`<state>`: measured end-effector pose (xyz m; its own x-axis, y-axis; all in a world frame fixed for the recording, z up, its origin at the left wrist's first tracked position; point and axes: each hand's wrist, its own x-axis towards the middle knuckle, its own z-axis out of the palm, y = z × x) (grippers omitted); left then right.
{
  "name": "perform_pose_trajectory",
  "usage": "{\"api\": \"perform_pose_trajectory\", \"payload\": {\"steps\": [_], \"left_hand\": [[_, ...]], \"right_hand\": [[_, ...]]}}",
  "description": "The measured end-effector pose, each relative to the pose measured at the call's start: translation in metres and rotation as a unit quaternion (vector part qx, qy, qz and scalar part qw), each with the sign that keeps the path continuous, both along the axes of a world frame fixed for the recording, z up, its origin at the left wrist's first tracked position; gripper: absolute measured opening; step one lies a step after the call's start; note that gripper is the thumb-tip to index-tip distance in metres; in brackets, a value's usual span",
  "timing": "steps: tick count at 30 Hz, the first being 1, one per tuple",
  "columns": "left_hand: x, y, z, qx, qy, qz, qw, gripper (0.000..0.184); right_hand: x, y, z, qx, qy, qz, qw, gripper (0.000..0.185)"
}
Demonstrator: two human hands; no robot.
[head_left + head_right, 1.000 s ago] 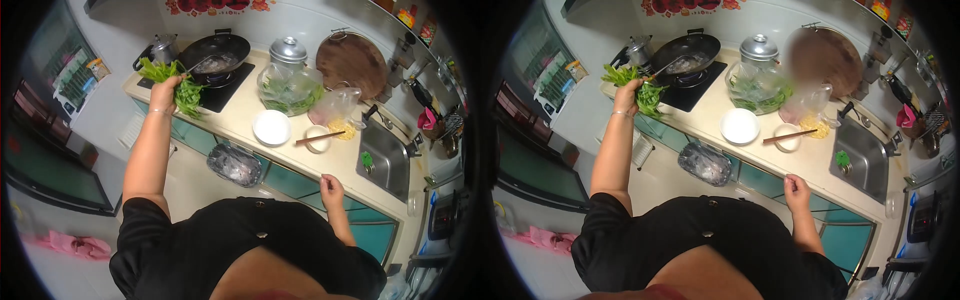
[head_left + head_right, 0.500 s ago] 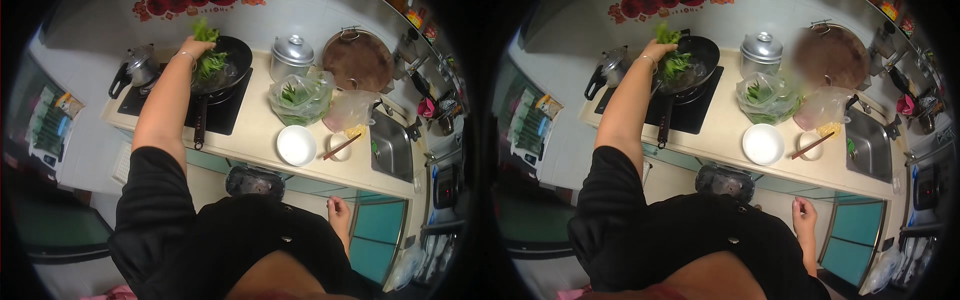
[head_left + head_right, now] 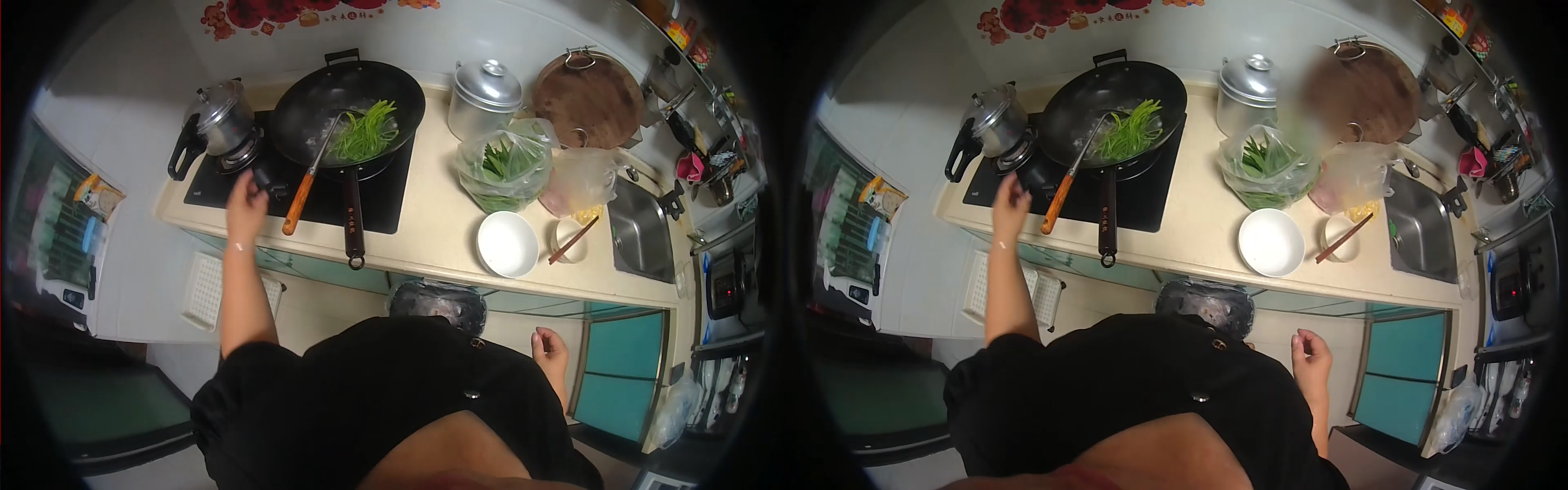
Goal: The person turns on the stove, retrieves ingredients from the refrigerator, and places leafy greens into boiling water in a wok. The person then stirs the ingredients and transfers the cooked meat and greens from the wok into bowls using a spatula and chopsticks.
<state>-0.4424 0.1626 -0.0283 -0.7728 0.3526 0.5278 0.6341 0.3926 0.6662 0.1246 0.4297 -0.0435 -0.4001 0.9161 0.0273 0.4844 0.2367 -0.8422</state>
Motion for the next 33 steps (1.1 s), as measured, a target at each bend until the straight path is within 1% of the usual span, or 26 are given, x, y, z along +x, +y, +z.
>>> {"api": "perform_pose_trajectory", "payload": {"steps": [1, 2, 3, 4, 5, 6, 8, 9, 11, 12, 13, 15, 16, 18, 20, 22, 24, 25, 26, 28, 30, 32, 33], "left_hand": [[0.018, -0.006, -0.026, 0.034, -0.125, -0.022, 0.991, 0.068], [0.046, -0.002, -0.026, 0.036, -0.166, -0.032, 0.985, 0.072], [0.072, 0.009, -0.024, 0.037, -0.209, -0.042, 0.976, 0.075], [0.08, 0.022, -0.033, 0.123, -0.214, -0.098, 0.964, 0.074], [0.086, 0.031, -0.033, 0.109, -0.195, -0.097, 0.97, 0.071], [0.088, 0.044, -0.031, 0.181, -0.201, -0.104, 0.957, 0.065], [0.091, 0.064, -0.007, 0.32, -0.304, -0.101, 0.892, 0.049], [0.083, 0.065, 0.0, 0.322, -0.303, -0.102, 0.891, 0.049], [0.068, 0.069, 0.012, 0.479, -0.345, -0.081, 0.804, 0.036], [0.062, 0.069, 0.023, 0.492, -0.337, -0.047, 0.801, 0.028], [0.057, 0.063, 0.03, 0.474, -0.318, -0.046, 0.82, 0.028], [0.051, 0.053, 0.041, 0.43, -0.269, -0.057, 0.86, 0.026], [0.054, 0.051, 0.044, 0.431, -0.269, -0.057, 0.859, 0.026], [0.063, 0.048, 0.049, 0.406, -0.209, -0.081, 0.886, 0.025], [0.071, 0.051, 0.055, 0.408, -0.201, -0.092, 0.886, 0.022], [0.074, 0.054, 0.06, 0.419, -0.222, -0.149, 0.868, 0.021], [0.072, 0.055, 0.062, 0.404, -0.235, -0.163, 0.869, 0.021], [0.071, 0.055, 0.063, 0.39, -0.248, -0.176, 0.869, 0.021], [0.07, 0.054, 0.064, 0.389, -0.247, -0.177, 0.87, 0.021], [0.069, 0.047, 0.064, 0.315, -0.232, -0.149, 0.908, 0.02], [0.067, 0.037, 0.064, 0.314, -0.226, -0.142, 0.911, 0.02], [0.066, 0.029, 0.066, 0.312, -0.218, -0.133, 0.915, 0.019], [0.066, 0.025, 0.067, 0.304, -0.196, -0.117, 0.925, 0.019]], "right_hand": [[-0.003, -0.003, 0.0, -0.008, -0.022, 0.02, 1.0, 0.018], [-0.007, -0.004, -0.002, -0.012, -0.022, 0.019, 1.0, 0.018], [-0.013, -0.001, -0.002, 0.017, -0.027, 0.04, 0.999, 0.018], [-0.02, -0.001, -0.001, 0.045, -0.033, 0.06, 0.997, 0.018], [-0.029, -0.001, 0.004, 0.053, -0.033, 0.064, 0.996, 0.019], [-0.038, -0.003, 0.009, 0.05, -0.036, 0.063, 0.996, 0.019], [-0.056, -0.006, 0.02, 0.085, -0.027, 0.101, 0.991, 0.018], [-0.062, -0.009, 0.027, 0.08, -0.032, 0.116, 0.989, 0.017], [-0.064, -0.012, 0.026, 0.094, -0.041, 0.122, 0.987, 0.018], [-0.064, -0.013, 0.025, 0.104, -0.051, 0.127, 0.985, 0.018], [-0.063, -0.017, 0.027, 0.107, -0.052, 0.128, 0.985, 0.018], [-0.058, -0.026, 0.026, 0.061, -0.051, 0.085, 0.993, 0.018], [-0.052, -0.028, 0.02, 0.062, -0.052, 0.085, 0.993, 0.018], [-0.04, -0.028, 0.005, 0.011, -0.062, 0.053, 0.997, 0.018], [-0.036, -0.026, 0.007, -0.001, -0.074, 0.054, 0.996, 0.018], [-0.037, -0.022, 0.011, -0.01, -0.082, 0.055, 0.995, 0.018], [-0.042, -0.015, 0.016, 0.033, -0.082, 0.053, 0.995, 0.018], [-0.043, -0.012, 0.016, 0.032, -0.081, 0.052, 0.995, 0.018], [-0.043, -0.008, 0.015, 0.048, -0.08, 0.061, 0.994, 0.018], [-0.044, -0.006, 0.016, 0.064, -0.078, 0.07, 0.992, 0.019], [-0.045, -0.007, 0.021, 0.016, -0.1, 0.056, 0.993, 0.019], [-0.042, -0.005, 0.017, 0.018, -0.1, 0.059, 0.993, 0.019], [-0.041, -0.005, 0.014, 0.019, -0.1, 0.06, 0.993, 0.019]]}}
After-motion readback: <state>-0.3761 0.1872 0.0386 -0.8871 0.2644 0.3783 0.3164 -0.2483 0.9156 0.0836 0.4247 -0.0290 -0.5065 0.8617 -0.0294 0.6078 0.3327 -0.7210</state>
